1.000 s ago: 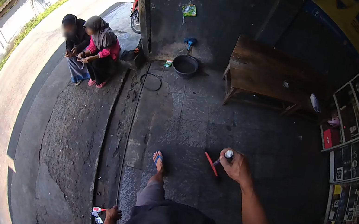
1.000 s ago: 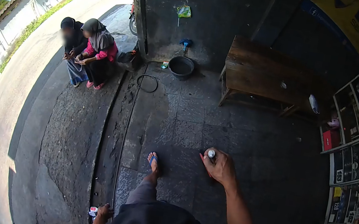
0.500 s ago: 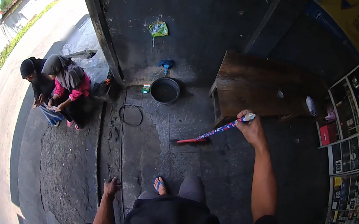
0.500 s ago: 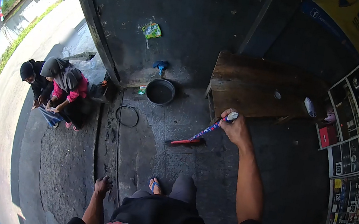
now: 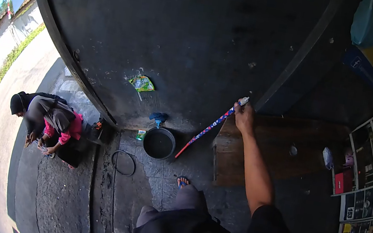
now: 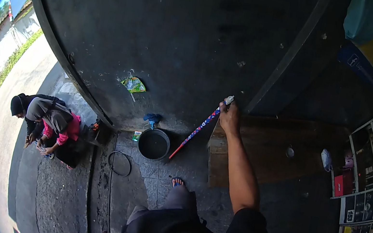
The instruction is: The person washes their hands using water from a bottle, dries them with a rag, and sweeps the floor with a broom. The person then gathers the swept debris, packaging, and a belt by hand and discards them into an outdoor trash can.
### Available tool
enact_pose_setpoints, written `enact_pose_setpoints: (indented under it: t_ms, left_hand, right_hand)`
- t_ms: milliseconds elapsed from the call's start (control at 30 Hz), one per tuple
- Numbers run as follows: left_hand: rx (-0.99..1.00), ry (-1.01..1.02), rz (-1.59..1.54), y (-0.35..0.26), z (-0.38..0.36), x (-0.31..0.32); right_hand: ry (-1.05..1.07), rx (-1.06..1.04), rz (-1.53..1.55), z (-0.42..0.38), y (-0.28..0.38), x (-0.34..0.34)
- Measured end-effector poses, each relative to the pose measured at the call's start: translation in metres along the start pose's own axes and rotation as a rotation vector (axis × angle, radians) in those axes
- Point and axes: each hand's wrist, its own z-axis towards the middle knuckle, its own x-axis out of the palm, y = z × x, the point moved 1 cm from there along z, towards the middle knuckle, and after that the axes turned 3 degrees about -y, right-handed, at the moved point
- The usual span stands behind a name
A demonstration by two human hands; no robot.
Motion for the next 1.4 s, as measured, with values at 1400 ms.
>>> enact_pose_setpoints:
  t_ms: [1400]
  left_hand:
    - [-0.1, -0.364, -0.288, 0.04, -0.185, 0.195]
  right_hand:
    - [0.632, 0.525, -0.498, 0.107, -0.157, 0.09]
